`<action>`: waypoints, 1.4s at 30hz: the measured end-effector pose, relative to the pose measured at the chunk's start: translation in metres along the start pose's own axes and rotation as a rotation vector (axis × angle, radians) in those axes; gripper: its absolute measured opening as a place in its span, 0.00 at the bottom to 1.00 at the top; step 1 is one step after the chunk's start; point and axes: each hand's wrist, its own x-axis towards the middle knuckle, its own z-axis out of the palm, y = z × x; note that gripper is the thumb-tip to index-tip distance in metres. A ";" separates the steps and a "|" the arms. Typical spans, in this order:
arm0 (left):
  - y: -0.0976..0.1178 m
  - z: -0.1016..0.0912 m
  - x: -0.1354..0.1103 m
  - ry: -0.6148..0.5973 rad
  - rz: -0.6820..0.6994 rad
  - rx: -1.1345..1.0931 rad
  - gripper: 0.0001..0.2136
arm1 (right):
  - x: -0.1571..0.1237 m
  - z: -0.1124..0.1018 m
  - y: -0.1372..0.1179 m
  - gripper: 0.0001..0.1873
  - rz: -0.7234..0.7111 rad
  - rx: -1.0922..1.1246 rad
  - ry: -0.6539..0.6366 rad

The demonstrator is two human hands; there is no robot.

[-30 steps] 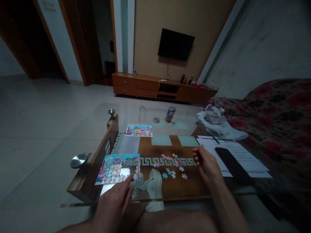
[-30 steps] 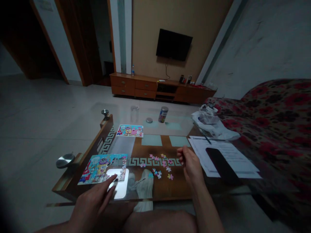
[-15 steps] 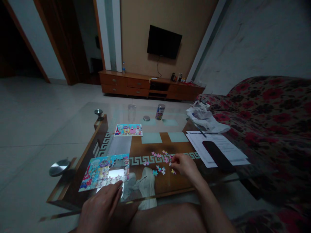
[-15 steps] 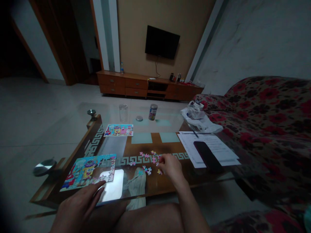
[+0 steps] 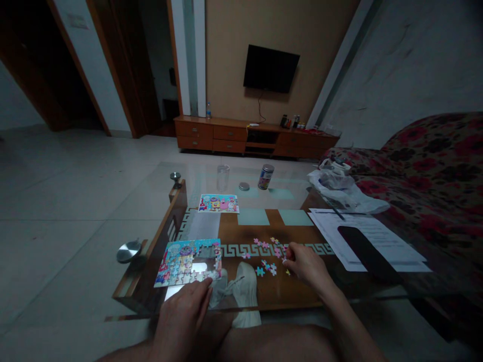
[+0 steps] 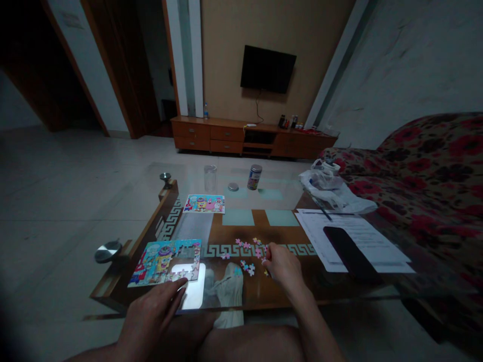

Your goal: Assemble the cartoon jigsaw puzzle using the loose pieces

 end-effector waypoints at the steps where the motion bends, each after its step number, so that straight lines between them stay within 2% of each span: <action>1: 0.000 0.000 0.000 -0.006 -0.002 -0.003 0.13 | 0.000 0.000 0.000 0.03 0.009 0.014 0.001; 5: 0.000 0.002 -0.001 -0.020 -0.008 -0.017 0.13 | -0.002 -0.001 -0.001 0.02 0.015 0.055 -0.002; 8: 0.001 0.002 -0.001 -0.018 -0.010 -0.018 0.13 | -0.002 -0.002 -0.002 0.04 -0.061 0.109 0.064; 11: 0.002 0.000 0.001 -0.027 -0.015 -0.023 0.13 | 0.002 0.001 -0.007 0.05 -0.147 0.283 0.118; 15: 0.005 -0.005 0.003 -0.046 -0.025 -0.015 0.13 | 0.005 0.009 -0.025 0.09 -0.254 0.530 0.050; 20: 0.007 -0.008 0.004 -0.049 -0.027 -0.009 0.13 | 0.005 0.019 -0.061 0.06 -0.336 0.663 -0.022; 24: 0.008 -0.009 0.005 -0.034 -0.021 -0.035 0.13 | 0.006 0.024 -0.088 0.05 -0.358 0.673 -0.086; 28: 0.007 -0.011 0.005 -0.037 -0.014 -0.049 0.13 | 0.008 0.028 -0.104 0.06 -0.383 0.674 -0.128; 35: 0.006 -0.011 0.004 -0.021 -0.002 -0.063 0.12 | 0.013 0.035 -0.115 0.09 -0.408 0.671 -0.104; 42: 0.007 -0.011 0.004 -0.025 -0.011 -0.067 0.12 | 0.022 0.037 -0.118 0.09 -0.360 0.680 -0.096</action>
